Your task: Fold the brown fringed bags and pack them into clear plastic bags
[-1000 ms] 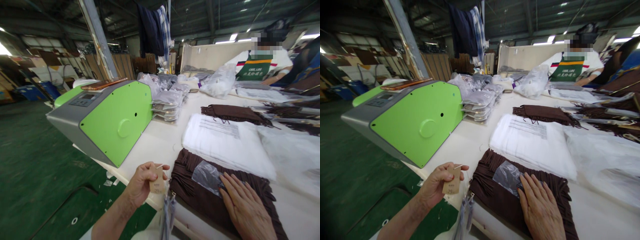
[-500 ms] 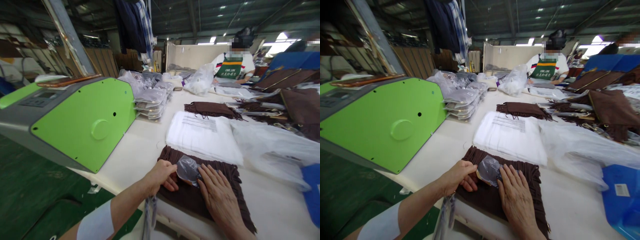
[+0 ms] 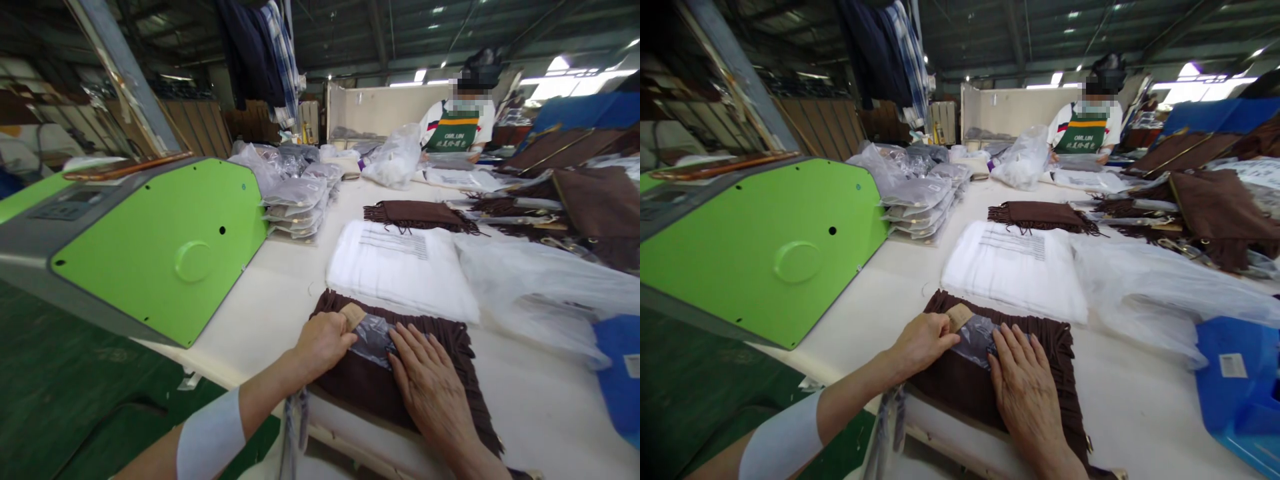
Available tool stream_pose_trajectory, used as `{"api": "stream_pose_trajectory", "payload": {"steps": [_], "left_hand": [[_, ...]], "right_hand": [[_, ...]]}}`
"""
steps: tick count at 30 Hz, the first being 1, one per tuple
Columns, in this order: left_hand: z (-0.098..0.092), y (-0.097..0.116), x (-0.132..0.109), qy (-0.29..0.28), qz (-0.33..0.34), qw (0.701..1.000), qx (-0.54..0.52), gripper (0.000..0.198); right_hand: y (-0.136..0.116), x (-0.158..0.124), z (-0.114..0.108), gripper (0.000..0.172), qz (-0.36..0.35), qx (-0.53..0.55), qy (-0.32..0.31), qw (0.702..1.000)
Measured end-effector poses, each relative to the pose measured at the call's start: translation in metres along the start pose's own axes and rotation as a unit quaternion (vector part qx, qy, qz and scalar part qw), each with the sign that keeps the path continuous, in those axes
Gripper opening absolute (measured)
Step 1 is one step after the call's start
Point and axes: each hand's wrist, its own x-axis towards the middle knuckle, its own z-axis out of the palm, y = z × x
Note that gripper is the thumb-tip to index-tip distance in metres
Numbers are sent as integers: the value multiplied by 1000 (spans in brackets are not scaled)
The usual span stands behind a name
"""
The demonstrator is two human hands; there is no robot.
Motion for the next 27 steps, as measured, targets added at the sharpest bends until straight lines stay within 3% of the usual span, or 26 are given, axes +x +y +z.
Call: {"api": "stream_pose_trajectory", "payload": {"steps": [3,7,12,16,20,23,27], "left_hand": [[-3,1,-2,11,24,999,45,25],[-9,0,-5,67,37,994,81,3],[1,-6,0,78,89,985,127,26],[12,-10,4,83,105,980,145,21],[9,-12,0,125,110,977,130,26],[6,-17,-4,130,186,968,104,28],[12,-25,-4,69,284,938,188,17]], "right_hand": [[0,0,0,36,2,-1,0,1000],[0,0,0,36,4,3,-1,1000],[1,0,1,36,-3,6,7,1000],[0,1,0,35,-5,4,12,1000],[0,2,-1,35,0,-2,12,1000],[-1,1,-1,35,-1,-1,11,1000],[0,-1,0,38,7,9,5,1000]]}}
